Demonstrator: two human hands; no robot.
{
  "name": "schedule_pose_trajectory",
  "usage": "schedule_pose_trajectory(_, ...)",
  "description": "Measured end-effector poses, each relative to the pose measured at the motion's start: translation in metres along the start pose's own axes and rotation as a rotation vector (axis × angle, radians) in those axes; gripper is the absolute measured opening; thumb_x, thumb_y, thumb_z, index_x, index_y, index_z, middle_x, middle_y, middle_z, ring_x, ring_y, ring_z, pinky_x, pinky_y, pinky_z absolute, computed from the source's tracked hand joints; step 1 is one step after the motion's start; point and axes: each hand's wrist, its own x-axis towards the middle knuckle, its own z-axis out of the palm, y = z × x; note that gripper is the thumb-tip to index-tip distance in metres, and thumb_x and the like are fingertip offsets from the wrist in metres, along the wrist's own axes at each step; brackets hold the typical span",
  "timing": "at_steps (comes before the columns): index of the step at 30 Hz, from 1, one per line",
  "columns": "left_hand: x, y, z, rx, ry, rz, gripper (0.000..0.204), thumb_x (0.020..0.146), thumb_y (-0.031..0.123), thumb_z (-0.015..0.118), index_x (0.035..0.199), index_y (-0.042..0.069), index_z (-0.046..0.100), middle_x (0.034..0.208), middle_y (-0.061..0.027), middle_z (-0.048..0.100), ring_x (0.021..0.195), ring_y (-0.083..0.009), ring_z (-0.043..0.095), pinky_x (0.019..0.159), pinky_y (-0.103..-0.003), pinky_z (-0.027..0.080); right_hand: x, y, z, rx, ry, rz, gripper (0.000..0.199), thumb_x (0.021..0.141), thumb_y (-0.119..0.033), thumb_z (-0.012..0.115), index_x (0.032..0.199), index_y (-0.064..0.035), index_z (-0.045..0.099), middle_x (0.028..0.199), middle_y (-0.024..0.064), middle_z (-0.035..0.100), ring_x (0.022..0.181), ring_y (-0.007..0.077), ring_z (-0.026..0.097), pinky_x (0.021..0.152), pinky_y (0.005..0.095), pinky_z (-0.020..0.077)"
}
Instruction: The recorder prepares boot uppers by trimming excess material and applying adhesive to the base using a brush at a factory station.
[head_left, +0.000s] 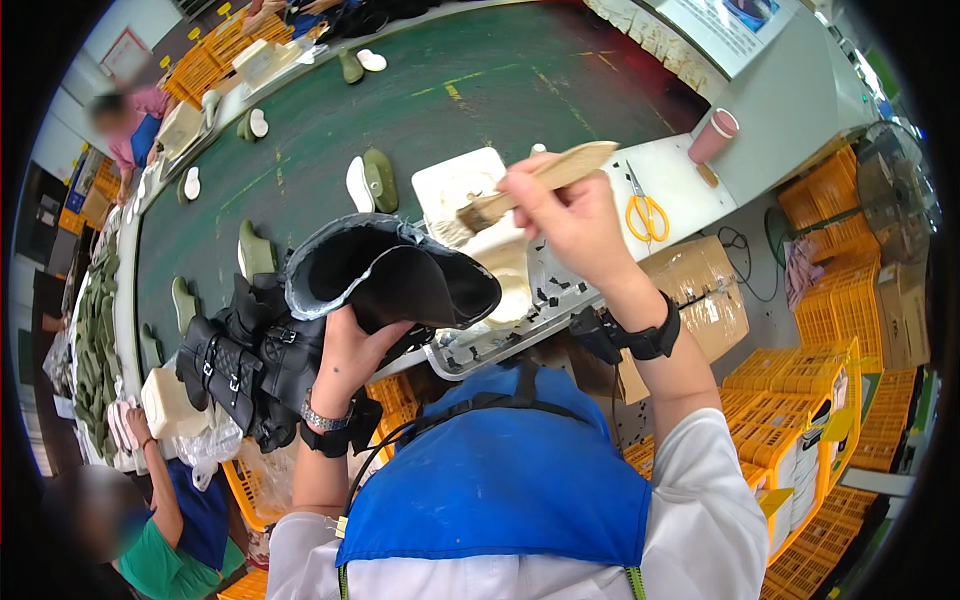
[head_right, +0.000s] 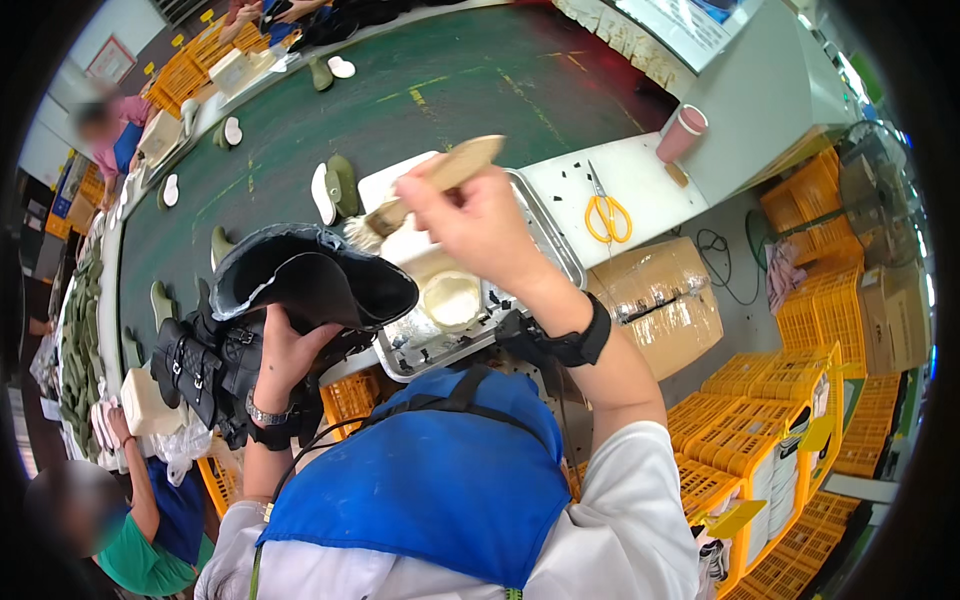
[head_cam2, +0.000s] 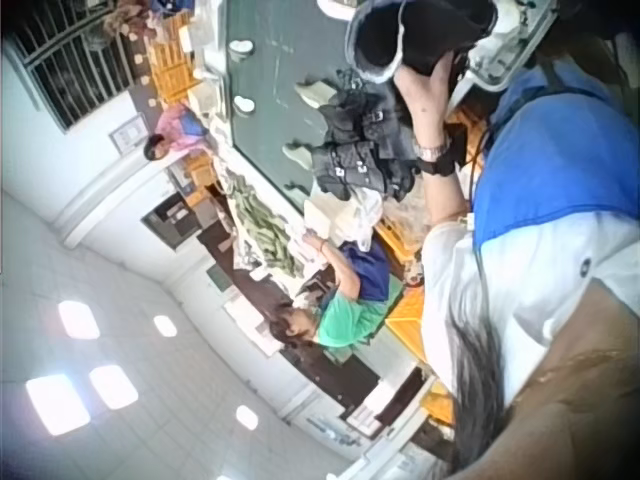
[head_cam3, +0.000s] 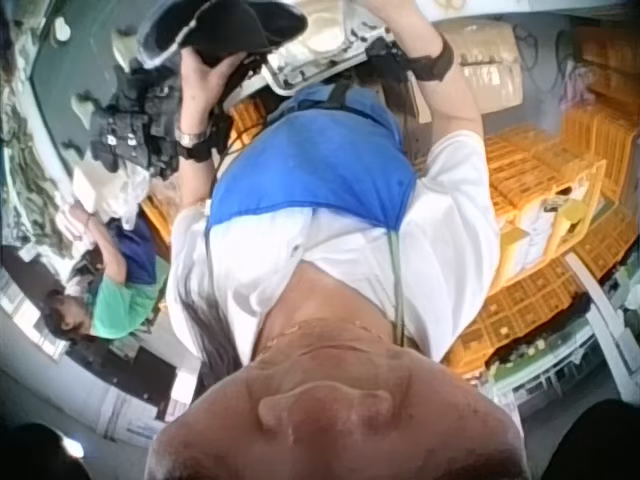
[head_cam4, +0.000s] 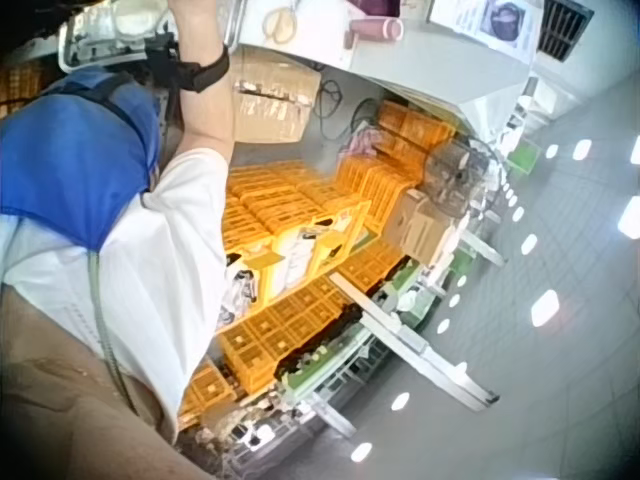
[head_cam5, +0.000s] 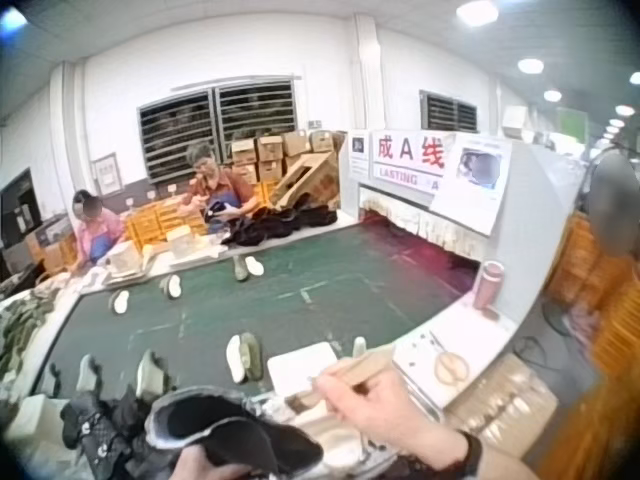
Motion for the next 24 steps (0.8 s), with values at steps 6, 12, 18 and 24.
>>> schedule_pose_trajectory(6, 0.000, -0.001, 0.001, -0.017, 0.014, -0.022, 0.058, 0.065, 0.010, 0.075, 0.110, -0.004, 0.042, 0.102, -0.0176, 0.057, 0.095, -0.0263, 0.057, 0.082, -0.033, 0.044, 0.000, 0.002, 0.004, -0.403, -0.206, -0.427, 0.010, 0.075, -0.011, 0.063, 0.071, -0.0028, 0.060, 0.058, 0.0085, 0.056, 0.049, 0.0175, 0.054, 0.046, 0.0279, 0.0412)
schedule_pose_trajectory(12, 0.002, 0.000, -0.005, 0.112, 0.062, -0.008, 0.065, 0.063, 0.009, 0.075, 0.113, -0.003, 0.036, 0.100, -0.0199, 0.057, 0.093, -0.0317, 0.057, 0.080, -0.034, 0.044, -0.003, 0.005, -0.006, -0.656, -0.381, -0.584, 0.005, 0.074, -0.006, 0.064, 0.074, -0.0018, 0.061, 0.066, 0.0089, 0.061, 0.053, 0.0200, 0.058, 0.049, 0.0269, 0.0442)
schedule_pose_trajectory(18, 0.004, 0.007, -0.004, 0.089, 0.007, 0.010, 0.066, 0.063, 0.007, 0.074, 0.115, -0.003, 0.034, 0.101, -0.0205, 0.057, 0.093, -0.0323, 0.057, 0.080, -0.034, 0.044, 0.002, 0.000, 0.004, -0.451, -0.234, -0.547, 0.011, 0.075, -0.015, 0.063, 0.069, -0.0057, 0.059, 0.059, 0.0066, 0.055, 0.049, 0.0232, 0.053, 0.046, 0.0301, 0.0415)
schedule_pose_trajectory(24, 0.004, 0.011, -0.004, 0.011, 0.057, 0.025, 0.065, 0.063, 0.004, 0.073, 0.115, -0.002, 0.034, 0.099, -0.0178, 0.057, 0.092, -0.0281, 0.058, 0.079, -0.032, 0.045, 0.005, 0.009, -0.002, -0.556, -0.403, -0.569, 0.004, 0.075, -0.005, 0.063, 0.075, -0.0015, 0.061, 0.067, 0.0071, 0.061, 0.052, 0.0169, 0.057, 0.048, 0.0255, 0.0433)
